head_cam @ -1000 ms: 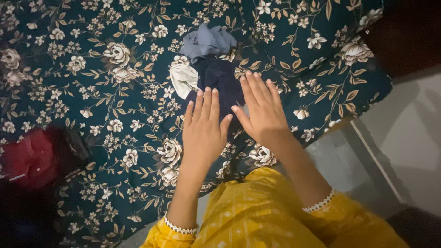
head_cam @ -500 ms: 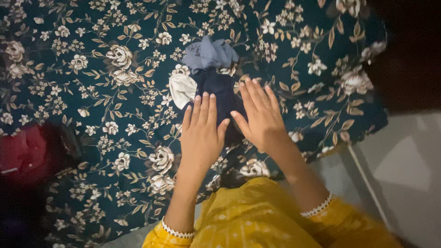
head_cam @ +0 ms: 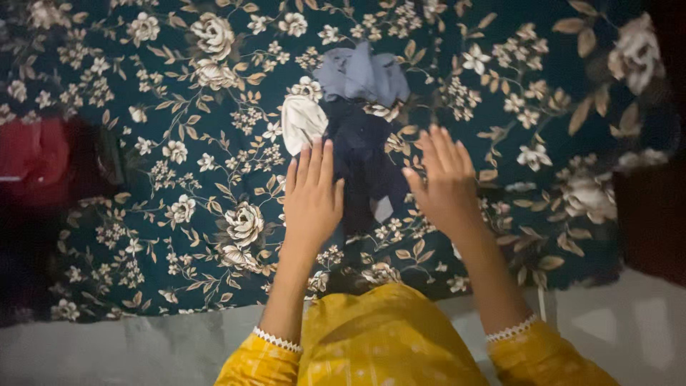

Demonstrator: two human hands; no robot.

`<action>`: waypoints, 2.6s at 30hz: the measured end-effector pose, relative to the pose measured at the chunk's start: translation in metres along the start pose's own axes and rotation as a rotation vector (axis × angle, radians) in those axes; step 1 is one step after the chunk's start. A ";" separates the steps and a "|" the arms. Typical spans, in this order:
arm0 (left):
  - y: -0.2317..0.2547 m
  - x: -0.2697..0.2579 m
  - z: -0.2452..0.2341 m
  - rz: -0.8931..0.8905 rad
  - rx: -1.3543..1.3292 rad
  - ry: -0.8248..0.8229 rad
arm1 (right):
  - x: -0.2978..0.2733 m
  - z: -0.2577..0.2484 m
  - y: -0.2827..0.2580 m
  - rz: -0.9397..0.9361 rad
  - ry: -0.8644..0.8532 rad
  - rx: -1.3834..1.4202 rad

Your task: The person folds a blue long-sleeved shirt, a red polo shirt, and a white cloth by hand on a floral-patterned bedspread.

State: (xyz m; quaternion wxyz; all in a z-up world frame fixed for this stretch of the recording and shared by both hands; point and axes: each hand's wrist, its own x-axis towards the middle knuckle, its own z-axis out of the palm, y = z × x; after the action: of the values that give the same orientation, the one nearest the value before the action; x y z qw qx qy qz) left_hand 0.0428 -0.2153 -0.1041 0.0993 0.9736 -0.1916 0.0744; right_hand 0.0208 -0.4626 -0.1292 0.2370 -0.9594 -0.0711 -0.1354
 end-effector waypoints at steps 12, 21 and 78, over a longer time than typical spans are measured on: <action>-0.082 -0.057 0.198 -0.349 -0.637 -0.120 | -0.044 0.161 0.052 0.268 -0.350 0.317; -0.078 -0.039 0.252 -0.541 -0.819 -0.109 | -0.028 0.216 0.038 0.362 -0.331 0.466; -0.054 0.005 0.125 -0.637 -1.478 0.104 | 0.012 0.123 0.002 0.201 0.075 0.905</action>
State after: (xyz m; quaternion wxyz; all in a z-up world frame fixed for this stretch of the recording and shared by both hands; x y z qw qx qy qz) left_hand 0.0814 -0.1961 -0.2334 0.7429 0.6593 0.1003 -0.0580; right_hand 0.0600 -0.4051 -0.2307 0.6463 -0.7560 -0.0213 -0.1017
